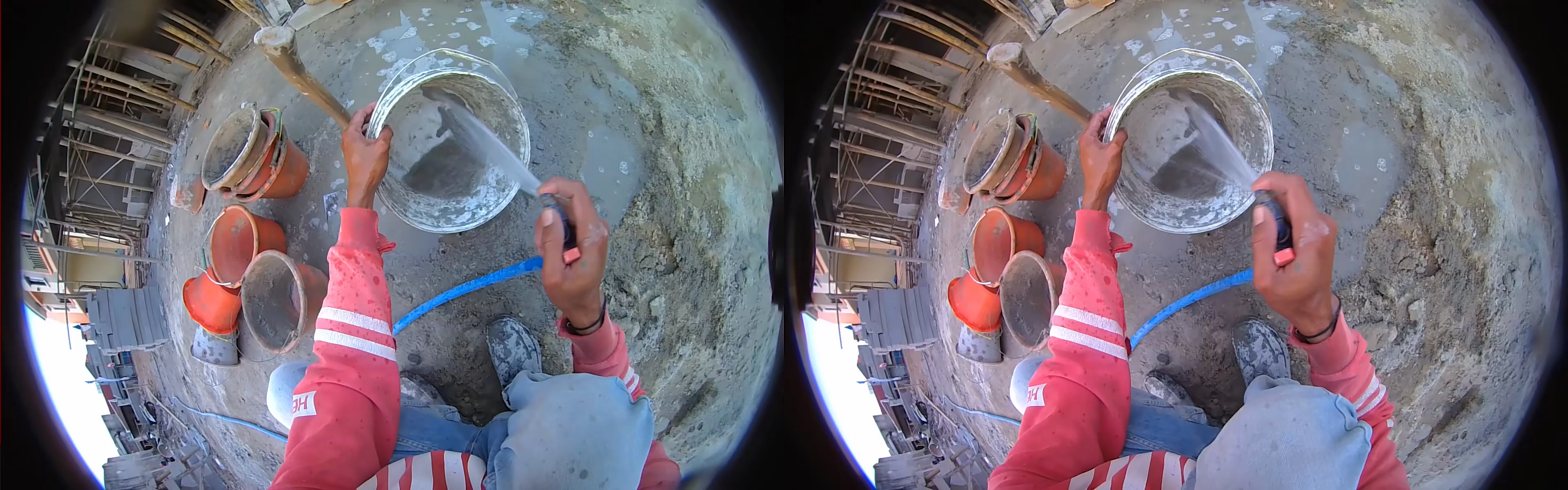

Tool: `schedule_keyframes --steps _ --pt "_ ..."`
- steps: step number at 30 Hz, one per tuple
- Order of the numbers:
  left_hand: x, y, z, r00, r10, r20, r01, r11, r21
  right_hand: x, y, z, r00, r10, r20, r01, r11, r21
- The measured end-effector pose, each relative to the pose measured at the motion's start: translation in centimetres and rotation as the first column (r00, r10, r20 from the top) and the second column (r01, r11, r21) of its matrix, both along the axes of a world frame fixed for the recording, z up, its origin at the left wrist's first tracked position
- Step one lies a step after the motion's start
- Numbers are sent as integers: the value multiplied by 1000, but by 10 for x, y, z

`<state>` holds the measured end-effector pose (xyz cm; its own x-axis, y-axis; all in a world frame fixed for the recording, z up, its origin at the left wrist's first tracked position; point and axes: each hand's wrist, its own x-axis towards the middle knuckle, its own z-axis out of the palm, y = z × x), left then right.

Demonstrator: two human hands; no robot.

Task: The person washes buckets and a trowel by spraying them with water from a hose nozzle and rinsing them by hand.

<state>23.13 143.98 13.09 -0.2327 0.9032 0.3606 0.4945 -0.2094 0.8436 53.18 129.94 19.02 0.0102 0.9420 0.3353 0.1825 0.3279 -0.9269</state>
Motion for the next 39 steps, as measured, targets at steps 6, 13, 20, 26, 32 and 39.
schedule_keyframes --steps 6,13,20,26,32,39 --pt "-1 4 -5 1000 -21 -17 21 1000 12 1 -2 -6 1000 13 17 -14 999 43" --pt "4 1 -2 999 -36 22 37 999 -13 -3 1 -6 999 37 -9 -36 997 63" --pt "0 4 -6 999 -45 -13 45 999 20 -2 1 -5 999 24 38 -25 999 48" --pt "2 2 -5 999 -39 14 39 999 3 -1 4 -2 996 4 92 -2 1000 -26" --pt "4 1 -4 999 -41 29 40 999 7 -5 3 -5 1000 8 25 -9 999 42" --pt "5 1 -4 999 -34 4 34 999 11 -6 2 0 999 23 32 -26 996 87"
